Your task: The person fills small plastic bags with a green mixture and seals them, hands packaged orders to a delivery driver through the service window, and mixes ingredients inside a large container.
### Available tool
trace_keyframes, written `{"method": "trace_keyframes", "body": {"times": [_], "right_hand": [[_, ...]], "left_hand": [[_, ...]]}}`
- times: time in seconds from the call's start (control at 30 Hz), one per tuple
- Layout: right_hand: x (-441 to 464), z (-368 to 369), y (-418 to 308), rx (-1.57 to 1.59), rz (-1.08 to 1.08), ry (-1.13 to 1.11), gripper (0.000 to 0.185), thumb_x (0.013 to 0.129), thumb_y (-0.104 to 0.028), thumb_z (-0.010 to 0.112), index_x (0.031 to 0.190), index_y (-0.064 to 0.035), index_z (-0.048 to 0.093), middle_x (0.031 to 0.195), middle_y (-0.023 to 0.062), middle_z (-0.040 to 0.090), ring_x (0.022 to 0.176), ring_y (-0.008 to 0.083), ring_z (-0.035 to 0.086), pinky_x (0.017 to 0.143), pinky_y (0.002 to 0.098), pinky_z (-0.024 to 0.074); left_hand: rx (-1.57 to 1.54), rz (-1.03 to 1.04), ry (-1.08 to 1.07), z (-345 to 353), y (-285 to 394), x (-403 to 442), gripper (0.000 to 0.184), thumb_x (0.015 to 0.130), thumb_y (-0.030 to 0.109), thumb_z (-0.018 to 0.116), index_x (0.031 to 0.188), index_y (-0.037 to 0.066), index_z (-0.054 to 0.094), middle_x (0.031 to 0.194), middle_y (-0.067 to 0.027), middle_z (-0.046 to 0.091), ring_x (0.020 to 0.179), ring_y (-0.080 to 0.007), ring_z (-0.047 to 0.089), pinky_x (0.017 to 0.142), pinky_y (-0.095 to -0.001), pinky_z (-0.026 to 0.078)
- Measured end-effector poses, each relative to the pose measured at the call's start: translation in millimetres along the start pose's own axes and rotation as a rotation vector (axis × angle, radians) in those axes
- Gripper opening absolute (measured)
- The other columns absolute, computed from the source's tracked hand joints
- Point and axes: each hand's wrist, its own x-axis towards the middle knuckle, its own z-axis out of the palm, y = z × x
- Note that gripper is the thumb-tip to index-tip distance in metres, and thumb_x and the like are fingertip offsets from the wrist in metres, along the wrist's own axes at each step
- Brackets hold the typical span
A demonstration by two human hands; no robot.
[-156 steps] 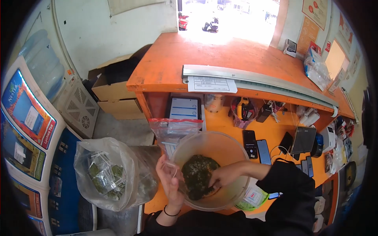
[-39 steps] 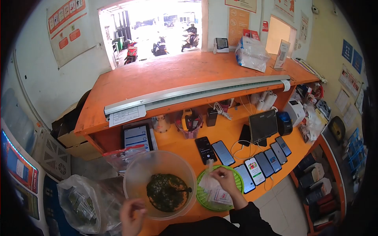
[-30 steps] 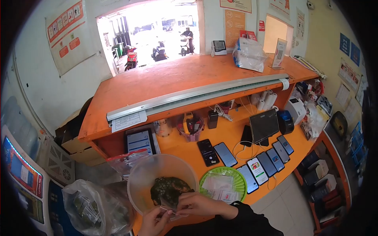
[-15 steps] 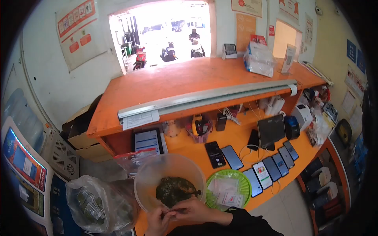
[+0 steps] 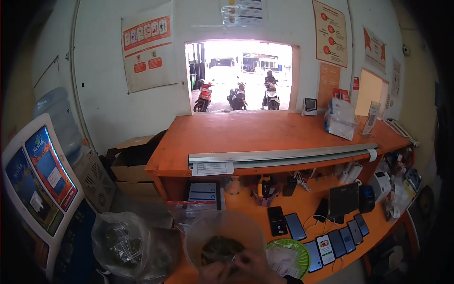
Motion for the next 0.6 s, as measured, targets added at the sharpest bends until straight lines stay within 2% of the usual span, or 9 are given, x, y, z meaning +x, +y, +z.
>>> {"method": "trace_keyframes", "body": {"times": [0.07, 0.17, 0.27, 0.37, 0.47, 0.5, 0.57, 0.6], "right_hand": [[6.6, -12.7, -2.5, 0.203, 0.432, -0.289, 0.041, 0.084, -0.036, 0.047, 0.118, -0.0132, 0.043, 0.117, 0.016, 0.044, 0.104, 0.0347, 0.043, 0.089, 0.0451, 0.0314], [6.2, 6.8, -11.0, 0.046, 0.055, 0.198, 0.014, 0.072, -0.017, 0.06, 0.079, -0.0056, 0.054, 0.071, 0.0087, 0.057, 0.059, 0.0233, 0.057, 0.054, 0.0291, 0.0456], [9.2, 6.7, 5.0, 0.124, 0.186, 0.196, 0.017, 0.071, -0.014, 0.061, 0.078, -0.0039, 0.05, 0.067, 0.0057, 0.054, 0.056, 0.0165, 0.054, 0.051, 0.0253, 0.0421], [18.6, -3.7, 3.5, 0.377, 0.232, 0.138, 0.016, 0.07, -0.009, 0.06, 0.075, -0.0029, 0.047, 0.063, 0.0021, 0.049, 0.058, 0.0086, 0.05, 0.05, 0.0215, 0.0391], [23.0, -2.4, -4.8, 0.528, 0.217, -0.045, 0.014, 0.072, -0.005, 0.058, 0.076, -0.0027, 0.045, 0.062, -0.0002, 0.046, 0.061, 0.0048, 0.046, 0.05, 0.02, 0.0378], [27.5, -0.2, -5.8, 0.605, 0.216, -0.095, 0.016, 0.072, -0.007, 0.06, 0.077, -0.0025, 0.045, 0.062, 0.0, 0.047, 0.06, 0.0048, 0.046, 0.05, 0.0196, 0.038], [36.1, 3.4, -7.6, 0.757, 0.222, -0.194, 0.02, 0.072, -0.011, 0.064, 0.079, -0.0022, 0.047, 0.063, 0.0006, 0.049, 0.059, 0.0048, 0.048, 0.05, 0.0188, 0.0383], [46.8, -3.1, -11.5, 0.575, 0.223, -0.214, 0.023, 0.074, -0.017, 0.063, 0.083, -0.0023, 0.047, 0.065, 0.0025, 0.051, 0.06, 0.0079, 0.05, 0.052, 0.0212, 0.0395]], "left_hand": [[0.074, -0.057, -0.044, -2.5, 2.6, 0.0, 0.013, 0.079, 0.011, 0.054, 0.074, -0.001, 0.053, 0.06, -0.0127, 0.048, 0.049, -0.0235, 0.047, 0.046, -0.0308, 0.038], [0.007, -0.139, -0.06, -11.1, 7.2, 12.5, 0.016, 0.079, 0.012, 0.055, 0.069, 0.0, 0.052, 0.058, -0.012, 0.047, 0.048, -0.0218, 0.046, 0.045, -0.0297, 0.037], [0.161, -0.114, -0.093, -10.9, -6.1, 9.7, 0.017, 0.07, 0.014, 0.064, 0.078, 0.001, 0.057, 0.06, -0.0074, 0.057, 0.059, -0.0187, 0.058, 0.056, -0.0277, 0.048], [0.029, -0.25, 0.018, -3.1, -15.0, 5.7, 0.029, 0.06, 0.019, 0.07, 0.079, 0.003, 0.055, 0.066, -0.0075, 0.055, 0.065, -0.0232, 0.057, 0.067, -0.0339, 0.045], [-0.068, 0.017, 0.154, -14.2, 4.5, 32.6, 0.033, 0.06, 0.018, 0.07, 0.084, 0.004, 0.053, 0.085, -0.0087, 0.055, 0.079, -0.0235, 0.055, 0.082, -0.0387, 0.038], [-0.086, 0.023, 0.02, -20.6, 4.4, 34.3, 0.044, 0.058, 0.017, 0.07, 0.095, 0.005, 0.049, 0.099, -0.0108, 0.05, 0.085, -0.0257, 0.052, 0.09, -0.0413, 0.03], [0.127, 0.041, 0.029, -22.7, -16.2, 22.2, 0.048, 0.06, 0.016, 0.07, 0.1, 0.005, 0.046, 0.101, -0.0115, 0.049, 0.086, -0.025, 0.052, 0.088, -0.0386, 0.033], [0.231, 0.052, 0.031, -23.3, -30.0, 15.8, 0.05, 0.06, 0.016, 0.069, 0.102, 0.005, 0.044, 0.101, -0.0119, 0.048, 0.087, -0.0246, 0.051, 0.086, -0.0373, 0.035]]}}
